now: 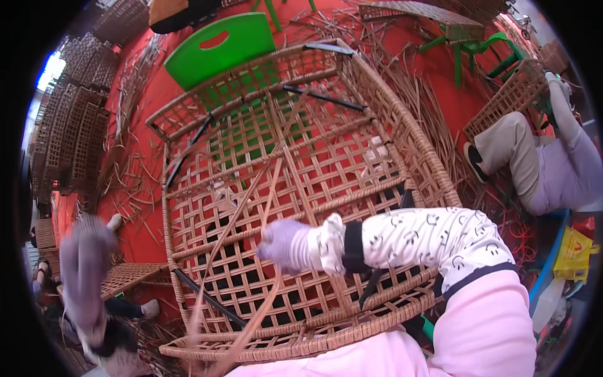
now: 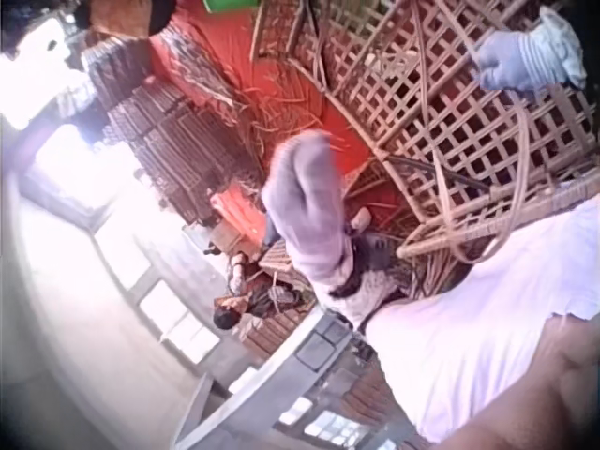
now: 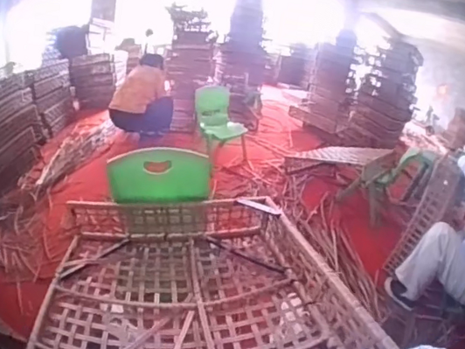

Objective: Weaving bamboo or wicker strips into a furniture frame.

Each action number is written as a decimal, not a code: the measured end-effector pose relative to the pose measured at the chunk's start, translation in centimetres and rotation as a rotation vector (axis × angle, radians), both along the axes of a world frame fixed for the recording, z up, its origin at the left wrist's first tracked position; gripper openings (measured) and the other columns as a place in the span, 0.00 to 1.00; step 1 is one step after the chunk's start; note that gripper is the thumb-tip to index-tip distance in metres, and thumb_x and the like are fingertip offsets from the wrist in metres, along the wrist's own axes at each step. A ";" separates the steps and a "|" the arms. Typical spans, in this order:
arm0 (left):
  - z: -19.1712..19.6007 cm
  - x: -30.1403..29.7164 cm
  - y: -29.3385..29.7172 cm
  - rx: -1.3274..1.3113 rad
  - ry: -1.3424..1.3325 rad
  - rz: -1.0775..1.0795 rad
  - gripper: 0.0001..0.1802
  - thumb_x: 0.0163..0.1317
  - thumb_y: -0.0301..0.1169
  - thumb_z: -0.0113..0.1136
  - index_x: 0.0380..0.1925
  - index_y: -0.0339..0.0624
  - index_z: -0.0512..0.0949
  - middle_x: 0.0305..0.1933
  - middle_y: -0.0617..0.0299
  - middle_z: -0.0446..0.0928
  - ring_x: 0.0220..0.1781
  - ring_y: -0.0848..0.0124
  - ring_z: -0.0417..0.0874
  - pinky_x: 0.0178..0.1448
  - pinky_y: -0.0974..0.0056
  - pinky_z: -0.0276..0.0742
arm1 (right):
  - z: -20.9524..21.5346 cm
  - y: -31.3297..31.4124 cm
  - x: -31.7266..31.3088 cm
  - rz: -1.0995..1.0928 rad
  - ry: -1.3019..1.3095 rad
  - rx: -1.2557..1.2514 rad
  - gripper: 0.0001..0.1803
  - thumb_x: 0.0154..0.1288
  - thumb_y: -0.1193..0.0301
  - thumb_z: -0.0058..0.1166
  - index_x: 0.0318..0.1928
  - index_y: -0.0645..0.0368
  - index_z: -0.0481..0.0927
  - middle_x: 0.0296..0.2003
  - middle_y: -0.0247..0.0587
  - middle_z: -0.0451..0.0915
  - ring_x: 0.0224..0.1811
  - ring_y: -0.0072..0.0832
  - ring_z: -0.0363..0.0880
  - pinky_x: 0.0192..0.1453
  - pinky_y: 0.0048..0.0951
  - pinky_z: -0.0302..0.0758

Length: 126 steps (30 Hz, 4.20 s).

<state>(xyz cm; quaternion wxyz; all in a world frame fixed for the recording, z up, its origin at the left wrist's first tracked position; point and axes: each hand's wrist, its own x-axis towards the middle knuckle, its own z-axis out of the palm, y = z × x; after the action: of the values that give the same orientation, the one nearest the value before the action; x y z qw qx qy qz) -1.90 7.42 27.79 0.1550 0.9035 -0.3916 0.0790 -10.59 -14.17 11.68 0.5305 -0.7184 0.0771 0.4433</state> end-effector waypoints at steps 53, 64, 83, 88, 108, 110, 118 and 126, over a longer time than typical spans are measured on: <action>-31.5 12.8 -19.5 -0.353 1.363 0.181 0.14 0.45 0.26 0.56 0.34 0.35 0.71 0.27 0.63 0.73 0.25 0.73 0.74 0.29 0.70 0.72 | -13.6 -8.6 9.1 -1.052 -0.208 0.107 0.11 0.57 0.71 0.45 0.40 0.64 0.70 0.29 0.41 0.73 0.20 0.27 0.74 0.18 0.26 0.75; -31.6 12.2 -19.5 -0.515 1.375 0.207 0.09 0.41 0.29 0.58 0.26 0.42 0.73 0.21 0.66 0.72 0.22 0.77 0.72 0.27 0.72 0.69 | -14.2 -9.7 9.2 -1.157 -0.051 0.342 0.09 0.59 0.68 0.42 0.38 0.59 0.69 0.25 0.38 0.73 0.14 0.28 0.71 0.12 0.29 0.68; -30.8 12.4 -19.0 -0.456 1.427 0.135 0.13 0.45 0.27 0.55 0.33 0.34 0.71 0.27 0.60 0.73 0.26 0.70 0.75 0.31 0.68 0.73 | -14.5 -10.5 10.3 -0.827 0.253 0.461 0.04 0.56 0.71 0.44 0.30 0.57 0.69 0.18 0.33 0.71 0.11 0.18 0.61 0.12 0.23 0.60; -31.0 13.3 -18.5 -0.407 1.510 0.094 0.12 0.46 0.29 0.54 0.32 0.36 0.72 0.24 0.63 0.72 0.23 0.71 0.73 0.28 0.69 0.71 | -14.7 -9.4 11.6 -0.510 -0.279 -0.561 0.15 0.52 0.62 0.47 0.34 0.62 0.71 0.24 0.48 0.76 0.30 0.42 0.76 0.31 0.39 0.71; -31.0 9.9 -17.6 -0.282 1.009 0.078 0.15 0.47 0.27 0.56 0.38 0.39 0.72 0.30 0.62 0.75 0.30 0.76 0.75 0.35 0.72 0.72 | -7.2 -10.3 12.0 -0.359 -0.102 -0.344 0.11 0.47 0.66 0.55 0.23 0.62 0.74 0.12 0.34 0.70 0.09 0.21 0.65 0.12 0.22 0.64; -31.3 9.5 -17.5 -0.312 1.008 0.097 0.14 0.47 0.26 0.56 0.36 0.39 0.72 0.31 0.62 0.75 0.31 0.76 0.75 0.36 0.72 0.72 | -6.9 -10.1 11.8 -0.361 -0.090 -0.400 0.11 0.47 0.66 0.55 0.24 0.62 0.74 0.12 0.35 0.70 0.09 0.22 0.66 0.12 0.23 0.64; -31.5 11.2 -18.4 -0.236 0.848 0.193 0.16 0.48 0.39 0.54 0.35 0.42 0.75 0.35 0.54 0.76 0.38 0.63 0.77 0.44 0.64 0.70 | -8.3 -11.0 11.0 -0.337 -0.004 -0.339 0.12 0.49 0.69 0.53 0.28 0.67 0.73 0.13 0.38 0.71 0.11 0.25 0.70 0.12 0.26 0.68; -30.9 12.1 -19.6 -0.470 1.426 0.309 0.07 0.49 0.33 0.58 0.24 0.43 0.74 0.18 0.68 0.71 0.16 0.79 0.69 0.18 0.74 0.63 | -10.8 -13.5 13.1 0.024 -0.675 -0.791 0.16 0.50 0.59 0.48 0.37 0.55 0.75 0.28 0.43 0.76 0.33 0.38 0.75 0.37 0.33 0.71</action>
<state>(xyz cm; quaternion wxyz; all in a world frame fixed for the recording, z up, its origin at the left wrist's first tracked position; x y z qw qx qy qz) 10.24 -12.21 -3.06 0.5456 0.7234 -0.0390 -0.4212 2.53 -27.65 0.88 0.2086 -0.9678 0.0553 0.1297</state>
